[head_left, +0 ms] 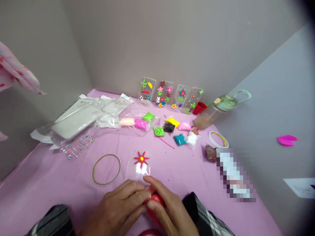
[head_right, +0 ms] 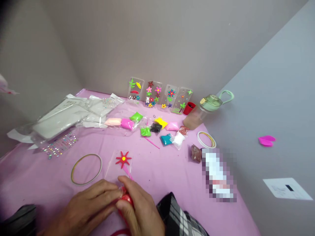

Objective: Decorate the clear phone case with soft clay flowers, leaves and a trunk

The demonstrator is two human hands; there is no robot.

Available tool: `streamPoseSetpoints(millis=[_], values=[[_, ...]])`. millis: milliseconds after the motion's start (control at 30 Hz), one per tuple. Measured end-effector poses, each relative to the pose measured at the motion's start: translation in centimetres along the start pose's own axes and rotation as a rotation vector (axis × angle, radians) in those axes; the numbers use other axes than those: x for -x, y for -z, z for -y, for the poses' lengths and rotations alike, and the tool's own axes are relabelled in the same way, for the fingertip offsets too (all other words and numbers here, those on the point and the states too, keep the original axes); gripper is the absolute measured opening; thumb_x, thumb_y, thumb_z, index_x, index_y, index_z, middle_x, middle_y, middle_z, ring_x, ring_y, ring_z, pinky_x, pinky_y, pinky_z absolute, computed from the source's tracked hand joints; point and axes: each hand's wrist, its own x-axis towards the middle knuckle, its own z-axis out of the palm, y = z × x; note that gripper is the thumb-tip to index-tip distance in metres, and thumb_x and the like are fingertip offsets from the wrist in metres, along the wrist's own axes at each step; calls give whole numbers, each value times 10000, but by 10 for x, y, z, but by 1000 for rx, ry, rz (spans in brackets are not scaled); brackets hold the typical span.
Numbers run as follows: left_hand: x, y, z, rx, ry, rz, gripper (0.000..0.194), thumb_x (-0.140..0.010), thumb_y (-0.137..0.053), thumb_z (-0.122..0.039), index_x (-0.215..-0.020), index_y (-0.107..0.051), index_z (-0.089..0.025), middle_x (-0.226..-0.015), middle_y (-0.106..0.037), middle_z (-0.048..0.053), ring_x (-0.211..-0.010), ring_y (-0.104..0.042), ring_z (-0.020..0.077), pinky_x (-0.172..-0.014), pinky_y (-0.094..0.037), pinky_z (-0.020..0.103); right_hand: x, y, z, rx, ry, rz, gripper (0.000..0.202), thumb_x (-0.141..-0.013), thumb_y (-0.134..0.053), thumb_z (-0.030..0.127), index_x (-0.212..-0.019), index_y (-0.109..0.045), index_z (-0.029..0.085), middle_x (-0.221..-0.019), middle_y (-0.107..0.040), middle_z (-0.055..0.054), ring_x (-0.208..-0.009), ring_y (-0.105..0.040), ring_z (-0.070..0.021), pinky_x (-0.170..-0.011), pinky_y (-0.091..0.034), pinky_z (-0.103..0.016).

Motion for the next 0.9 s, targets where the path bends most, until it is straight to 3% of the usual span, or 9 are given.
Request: streamPoseSetpoints(millis=[133, 267, 333, 433, 533, 700, 900], values=[[2, -5, -1, -65, -10, -18, 226, -884, -516, -61, -997, -622, -225, -967, -699, 17, -887, -682, 133, -798, -533, 174, -1, -2, -1, -58, -91, 71, 481, -997, -470, 432, -1398, -515, 172, -1148, -720, -135, -1033, -700, -233, -954, -552, -366], [2, -7, -3, -26, 95, -66, 220, -795, -525, -43, -892, -630, -210, -849, -674, 12, -771, -656, 143, -699, -516, 207, -4, -1, 3, -179, -119, 70, 439, -984, -497, 435, -1368, -542, 226, -1033, -728, -78, -898, -701, -196, -853, -567, -318], [0, -2, -5, 153, 253, -28, 156, -771, -564, -65, -791, -628, -206, -780, -640, -11, -714, -622, 127, -649, -487, 198, -5, 1, 5, -259, -105, 62, 425, -978, -503, 456, -1343, -557, 247, -981, -726, -51, -851, -695, -181, -806, -568, -292], [-4, 8, -3, 646, 510, 59, 59, -781, -642, -159, -746, -626, -204, -750, -616, -36, -664, -593, 106, -628, -475, 199, -4, 5, 7, -262, -78, 48, 433, -971, -505, 488, -1319, -578, 241, -954, -726, -50, -831, -699, -181, -784, -577, -280], [-5, 12, 0, 976, 567, 89, 49, -800, -696, -228, -809, -650, -215, -768, -628, -44, -666, -590, 98, -669, -482, 217, 0, 8, 5, -65, -11, -24, 418, -979, -509, 464, -1323, -579, 236, -1037, -724, -81, -897, -707, -198, -817, -583, -271], [-4, 8, 1, 801, 485, 1, 74, -842, -699, -289, -900, -705, -245, -915, -627, -9, -895, -607, 156, -806, -477, 260, 0, 3, 5, 218, 234, -168, 421, -1005, -468, 422, -1373, -503, 223, -1038, -729, -90, -899, -707, -193, -794, -591, -237], [-3, 4, -3, 517, 416, 4, 162, -927, -581, -292, -797, -641, -218, -864, -603, -8, -821, -597, 151, -748, -474, 258, -8, -7, 5, 396, 409, -188, 450, -1041, -359, 402, -1442, -373, 196, -860, -711, -72, -686, -658, -190, -575, -567, -248]])
